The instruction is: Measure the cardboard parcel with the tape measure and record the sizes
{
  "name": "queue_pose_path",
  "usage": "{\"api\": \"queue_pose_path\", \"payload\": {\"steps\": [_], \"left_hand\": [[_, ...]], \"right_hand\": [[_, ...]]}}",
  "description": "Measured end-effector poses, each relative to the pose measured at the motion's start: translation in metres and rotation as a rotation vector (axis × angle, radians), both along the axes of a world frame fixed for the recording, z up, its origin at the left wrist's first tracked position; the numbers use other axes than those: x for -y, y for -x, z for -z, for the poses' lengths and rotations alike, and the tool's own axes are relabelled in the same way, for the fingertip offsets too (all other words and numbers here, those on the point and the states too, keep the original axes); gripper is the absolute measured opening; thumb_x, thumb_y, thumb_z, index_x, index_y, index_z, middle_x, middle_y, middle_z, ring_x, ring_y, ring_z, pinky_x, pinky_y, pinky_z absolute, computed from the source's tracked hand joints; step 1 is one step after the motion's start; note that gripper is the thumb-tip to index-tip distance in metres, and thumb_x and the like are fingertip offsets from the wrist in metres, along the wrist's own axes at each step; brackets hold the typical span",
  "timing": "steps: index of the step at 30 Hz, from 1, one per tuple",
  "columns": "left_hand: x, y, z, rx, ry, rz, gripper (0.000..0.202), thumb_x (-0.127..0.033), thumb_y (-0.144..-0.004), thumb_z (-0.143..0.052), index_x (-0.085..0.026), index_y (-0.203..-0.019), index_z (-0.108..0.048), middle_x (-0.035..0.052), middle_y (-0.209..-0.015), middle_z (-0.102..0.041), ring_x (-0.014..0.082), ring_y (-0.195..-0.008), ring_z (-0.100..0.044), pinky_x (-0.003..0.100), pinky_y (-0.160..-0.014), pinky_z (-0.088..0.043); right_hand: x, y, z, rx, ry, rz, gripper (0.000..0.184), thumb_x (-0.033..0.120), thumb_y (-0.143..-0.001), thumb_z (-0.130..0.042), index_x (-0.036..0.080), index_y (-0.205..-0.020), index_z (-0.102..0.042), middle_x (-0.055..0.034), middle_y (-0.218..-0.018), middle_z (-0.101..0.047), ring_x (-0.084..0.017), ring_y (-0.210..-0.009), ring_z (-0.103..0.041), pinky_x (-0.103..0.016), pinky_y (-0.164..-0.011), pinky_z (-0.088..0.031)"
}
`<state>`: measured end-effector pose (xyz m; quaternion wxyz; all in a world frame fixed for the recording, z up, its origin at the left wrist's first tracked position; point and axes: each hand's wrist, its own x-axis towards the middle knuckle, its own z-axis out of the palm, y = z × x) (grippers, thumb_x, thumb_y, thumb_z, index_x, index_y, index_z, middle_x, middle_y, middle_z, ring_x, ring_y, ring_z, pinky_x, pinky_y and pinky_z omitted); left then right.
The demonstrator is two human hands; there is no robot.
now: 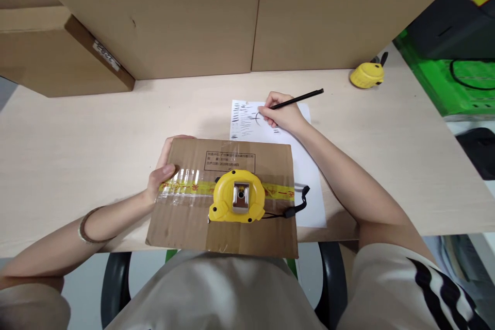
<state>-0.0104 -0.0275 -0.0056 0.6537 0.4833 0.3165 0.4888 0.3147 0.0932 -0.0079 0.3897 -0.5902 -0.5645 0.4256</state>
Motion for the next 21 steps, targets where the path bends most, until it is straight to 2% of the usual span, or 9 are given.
{"api": "queue_pose_path", "payload": {"steps": [4,9,15,21], "left_hand": [[-0.0006,-0.0001,0.0002,-0.009,-0.004,0.004,0.06,-0.059,-0.085,-0.082,-0.027,-0.132,-0.063,0.0088,-0.12,-0.065,0.0309,-0.108,-0.065,0.046,-0.087,-0.058],[-0.003,0.001,0.0054,-0.02,-0.021,0.008,0.061,-0.061,-0.086,-0.082,-0.028,-0.133,-0.062,0.0079,-0.124,-0.065,0.0306,-0.112,-0.065,0.045,-0.091,-0.057],[-0.0027,0.0003,0.0023,-0.026,-0.025,0.021,0.063,-0.063,-0.086,-0.082,-0.026,-0.133,-0.062,0.0088,-0.124,-0.066,0.031,-0.112,-0.066,0.045,-0.088,-0.058],[-0.0029,0.0009,0.0034,-0.018,-0.034,0.024,0.064,-0.062,-0.087,-0.082,-0.024,-0.134,-0.061,0.0103,-0.124,-0.065,0.0315,-0.112,-0.066,0.045,-0.088,-0.057]], "right_hand": [[0.0004,-0.0009,0.0004,-0.004,-0.003,0.004,0.041,0.026,-0.08,-0.091,0.022,-0.07,-0.052,0.0003,-0.057,-0.063,-0.007,-0.043,-0.053,-0.02,-0.038,-0.045],[0.0006,-0.0044,-0.0014,0.011,0.02,-0.072,0.044,0.023,-0.072,-0.097,0.02,-0.063,-0.054,0.0003,-0.051,-0.06,-0.005,-0.039,-0.046,-0.018,-0.034,-0.034],[0.0004,-0.0019,0.0013,-0.014,-0.034,0.025,0.04,0.03,-0.084,-0.09,0.022,-0.072,-0.053,-0.0001,-0.059,-0.064,-0.007,-0.046,-0.053,-0.019,-0.04,-0.046],[0.0023,-0.0003,0.0014,-0.01,-0.024,0.036,0.039,0.025,-0.082,-0.09,0.021,-0.069,-0.054,-0.002,-0.058,-0.066,-0.007,-0.044,-0.053,-0.019,-0.039,-0.046]]}}
